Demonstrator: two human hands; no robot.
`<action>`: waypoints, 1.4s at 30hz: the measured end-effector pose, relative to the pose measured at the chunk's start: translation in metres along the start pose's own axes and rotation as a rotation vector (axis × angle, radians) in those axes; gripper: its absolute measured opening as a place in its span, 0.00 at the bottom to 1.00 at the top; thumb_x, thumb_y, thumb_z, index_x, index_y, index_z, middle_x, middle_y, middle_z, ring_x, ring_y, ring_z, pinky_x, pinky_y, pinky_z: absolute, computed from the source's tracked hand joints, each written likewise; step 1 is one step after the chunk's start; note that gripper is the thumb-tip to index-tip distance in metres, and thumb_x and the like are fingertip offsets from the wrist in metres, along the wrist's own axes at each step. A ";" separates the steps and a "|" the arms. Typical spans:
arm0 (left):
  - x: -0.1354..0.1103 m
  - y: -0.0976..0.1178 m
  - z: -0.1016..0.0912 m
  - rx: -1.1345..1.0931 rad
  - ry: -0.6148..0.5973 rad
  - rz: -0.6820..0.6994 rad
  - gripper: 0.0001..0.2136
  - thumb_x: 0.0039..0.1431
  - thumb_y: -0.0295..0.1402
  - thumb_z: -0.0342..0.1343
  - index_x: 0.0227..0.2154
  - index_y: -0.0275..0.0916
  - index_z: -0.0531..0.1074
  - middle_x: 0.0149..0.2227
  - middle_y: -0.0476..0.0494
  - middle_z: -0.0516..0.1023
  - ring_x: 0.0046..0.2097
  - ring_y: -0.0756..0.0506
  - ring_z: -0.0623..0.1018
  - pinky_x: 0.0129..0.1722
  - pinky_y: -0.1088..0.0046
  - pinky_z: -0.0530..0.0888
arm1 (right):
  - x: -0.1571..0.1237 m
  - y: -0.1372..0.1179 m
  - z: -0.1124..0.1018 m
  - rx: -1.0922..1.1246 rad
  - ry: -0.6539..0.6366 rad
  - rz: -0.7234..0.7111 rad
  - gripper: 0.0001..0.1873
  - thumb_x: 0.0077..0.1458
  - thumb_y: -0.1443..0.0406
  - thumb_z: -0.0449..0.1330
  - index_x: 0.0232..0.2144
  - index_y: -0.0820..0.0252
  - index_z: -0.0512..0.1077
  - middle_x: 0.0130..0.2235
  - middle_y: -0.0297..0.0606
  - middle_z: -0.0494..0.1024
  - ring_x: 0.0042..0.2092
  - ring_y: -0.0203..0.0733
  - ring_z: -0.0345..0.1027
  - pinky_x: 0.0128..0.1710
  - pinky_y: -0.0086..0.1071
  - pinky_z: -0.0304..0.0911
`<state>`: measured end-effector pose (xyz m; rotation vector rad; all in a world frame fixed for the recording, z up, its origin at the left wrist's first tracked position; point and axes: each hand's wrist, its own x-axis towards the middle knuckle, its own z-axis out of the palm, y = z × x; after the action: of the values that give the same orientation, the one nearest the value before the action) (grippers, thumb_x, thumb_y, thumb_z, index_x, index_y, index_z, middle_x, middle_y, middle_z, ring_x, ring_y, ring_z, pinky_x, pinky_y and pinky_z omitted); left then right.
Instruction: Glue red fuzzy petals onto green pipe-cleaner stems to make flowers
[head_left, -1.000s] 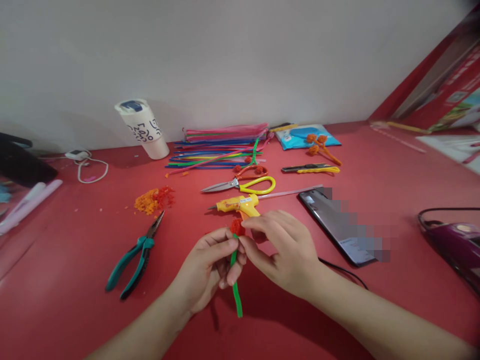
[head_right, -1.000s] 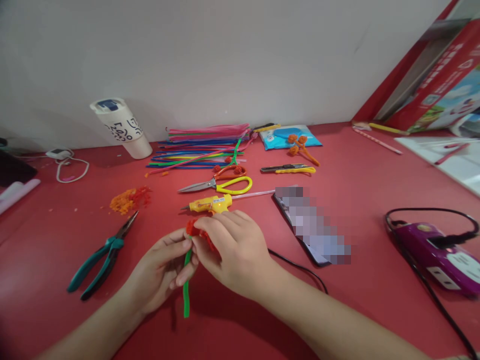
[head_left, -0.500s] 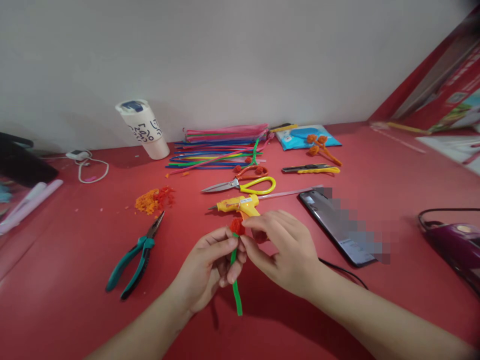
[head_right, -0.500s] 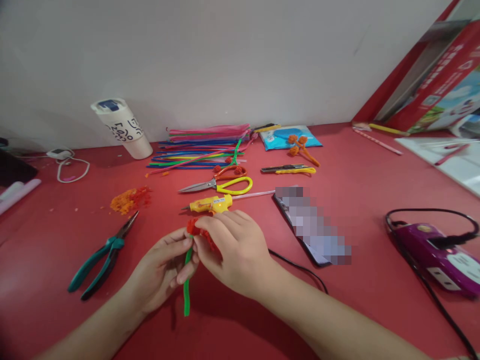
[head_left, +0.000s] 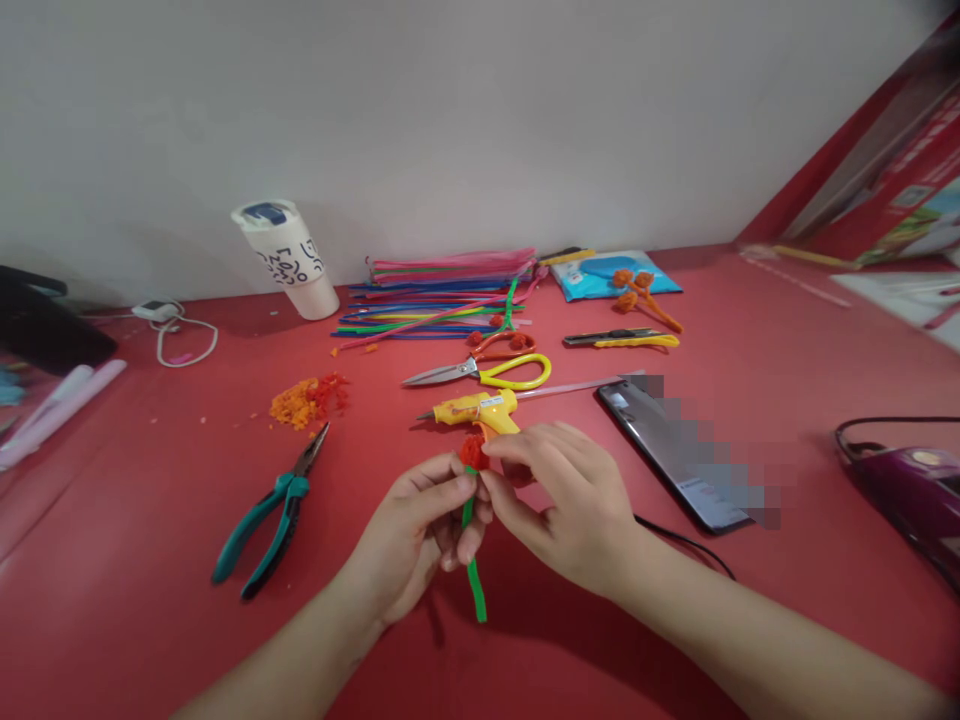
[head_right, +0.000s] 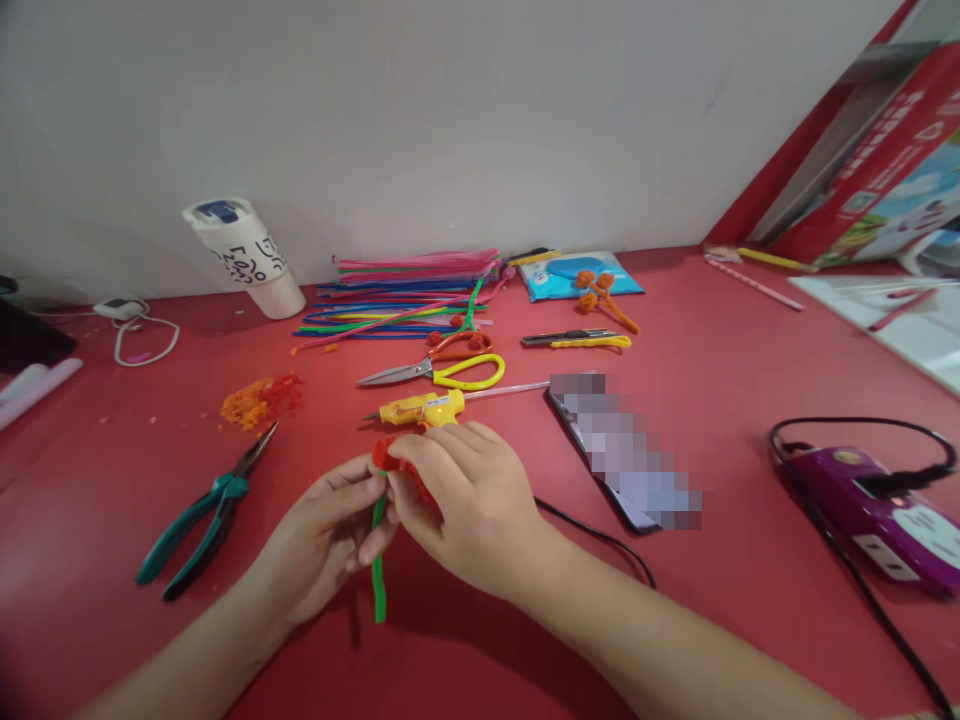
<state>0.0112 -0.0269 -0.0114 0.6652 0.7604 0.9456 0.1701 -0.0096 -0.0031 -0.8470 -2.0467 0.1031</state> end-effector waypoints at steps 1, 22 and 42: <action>0.000 0.000 0.000 0.038 0.010 0.040 0.06 0.54 0.32 0.57 0.25 0.35 0.72 0.22 0.51 0.71 0.18 0.57 0.68 0.14 0.85 0.60 | 0.000 0.000 -0.001 0.015 0.004 0.020 0.07 0.54 0.71 0.57 0.37 0.59 0.65 0.27 0.32 0.73 0.28 0.35 0.66 0.31 0.30 0.59; -0.011 -0.004 -0.007 0.339 -0.124 0.382 0.10 0.56 0.38 0.55 0.34 0.39 0.77 0.37 0.41 0.75 0.41 0.44 0.73 0.44 0.68 0.69 | 0.012 -0.016 -0.026 0.389 -0.125 0.080 0.19 0.47 0.72 0.58 0.44 0.62 0.68 0.36 0.39 0.72 0.37 0.38 0.66 0.38 0.33 0.65; -0.006 0.007 0.005 0.057 0.068 0.012 0.08 0.54 0.33 0.57 0.27 0.33 0.74 0.22 0.47 0.74 0.19 0.54 0.71 0.15 0.83 0.61 | 0.011 0.019 -0.015 0.116 -0.163 0.469 0.15 0.59 0.63 0.51 0.23 0.60 0.68 0.23 0.33 0.71 0.26 0.35 0.63 0.27 0.28 0.56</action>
<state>0.0102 -0.0301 -0.0017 0.6907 0.8475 0.9643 0.1870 0.0078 0.0064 -1.2638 -1.9291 0.5592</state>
